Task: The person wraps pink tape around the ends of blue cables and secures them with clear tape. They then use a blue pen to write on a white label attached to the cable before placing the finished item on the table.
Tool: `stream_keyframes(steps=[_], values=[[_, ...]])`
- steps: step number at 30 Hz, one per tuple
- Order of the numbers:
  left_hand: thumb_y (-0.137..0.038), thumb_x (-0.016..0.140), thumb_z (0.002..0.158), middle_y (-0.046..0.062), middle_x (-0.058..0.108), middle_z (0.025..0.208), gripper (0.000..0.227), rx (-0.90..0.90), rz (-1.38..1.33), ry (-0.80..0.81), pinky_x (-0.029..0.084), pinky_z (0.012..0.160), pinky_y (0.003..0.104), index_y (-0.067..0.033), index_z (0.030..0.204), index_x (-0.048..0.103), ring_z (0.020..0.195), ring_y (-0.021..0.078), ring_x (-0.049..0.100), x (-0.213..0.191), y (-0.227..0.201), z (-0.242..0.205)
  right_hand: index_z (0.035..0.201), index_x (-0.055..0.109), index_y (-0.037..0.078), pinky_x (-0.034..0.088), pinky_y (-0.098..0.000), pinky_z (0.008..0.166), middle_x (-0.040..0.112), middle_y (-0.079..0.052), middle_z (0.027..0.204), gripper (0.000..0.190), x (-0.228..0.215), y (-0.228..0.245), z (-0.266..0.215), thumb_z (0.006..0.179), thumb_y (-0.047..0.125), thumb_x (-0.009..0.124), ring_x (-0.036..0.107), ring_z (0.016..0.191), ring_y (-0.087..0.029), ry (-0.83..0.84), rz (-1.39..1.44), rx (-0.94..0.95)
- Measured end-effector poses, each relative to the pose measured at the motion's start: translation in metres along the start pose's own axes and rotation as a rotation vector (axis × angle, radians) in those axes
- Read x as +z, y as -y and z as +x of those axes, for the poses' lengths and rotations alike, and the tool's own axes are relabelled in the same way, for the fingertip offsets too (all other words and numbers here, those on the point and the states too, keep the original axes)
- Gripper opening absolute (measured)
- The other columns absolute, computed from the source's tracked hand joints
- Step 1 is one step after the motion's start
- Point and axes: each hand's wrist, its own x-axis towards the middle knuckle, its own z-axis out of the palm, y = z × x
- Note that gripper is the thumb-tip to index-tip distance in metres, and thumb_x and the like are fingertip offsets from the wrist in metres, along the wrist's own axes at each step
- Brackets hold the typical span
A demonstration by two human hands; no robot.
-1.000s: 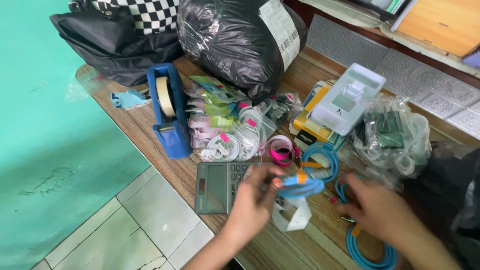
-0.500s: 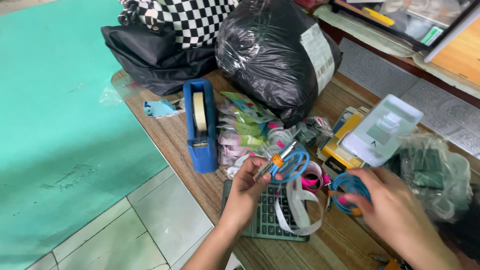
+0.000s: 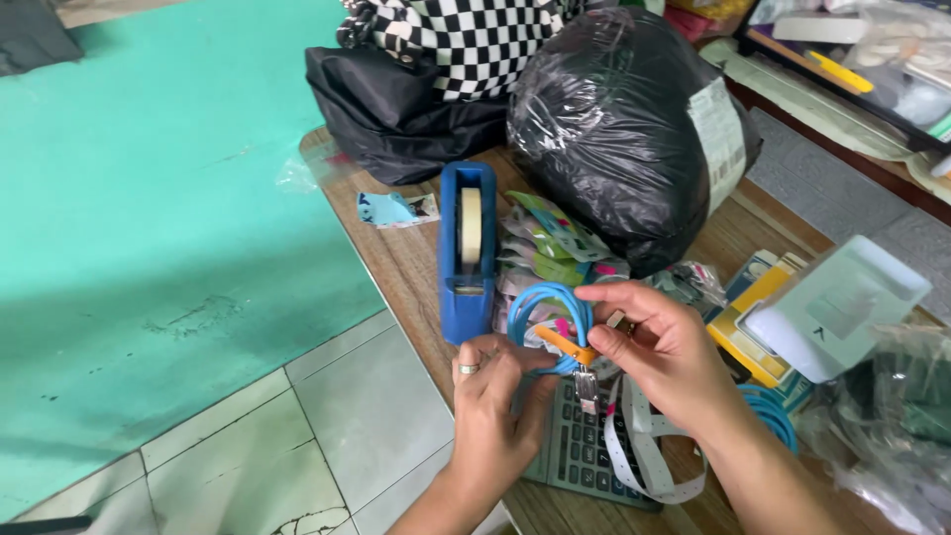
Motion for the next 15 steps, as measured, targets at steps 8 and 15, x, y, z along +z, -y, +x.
stream_keyframes(steps=[8,15], values=[[-0.002,0.069,0.074,0.007,0.065,0.105,0.035,0.056,0.099,-0.009,0.042,0.088,0.038,-0.0043,0.108,0.061,0.096,0.0264,0.055,-0.028,-0.006,-0.001,0.123,0.062,-0.001,0.043,-0.0190,0.059,0.063,-0.010,0.091,0.043,0.018,-0.011,0.019,0.081,-0.011,0.061,0.053,0.069,-0.010,0.077,0.193,-0.005],[0.001,0.076,0.069,0.013,0.054,0.110,0.050,-0.023,0.002,-0.021,0.054,0.075,0.032,-0.0043,0.116,0.060,0.091,0.0251,0.064,-0.035,0.000,-0.009,0.096,0.067,-0.004,0.057,-0.0335,0.061,0.072,-0.018,0.108,0.015,0.049,-0.020,0.026,0.083,0.003,0.066,0.064,0.076,-0.022,-0.006,0.402,0.327]])
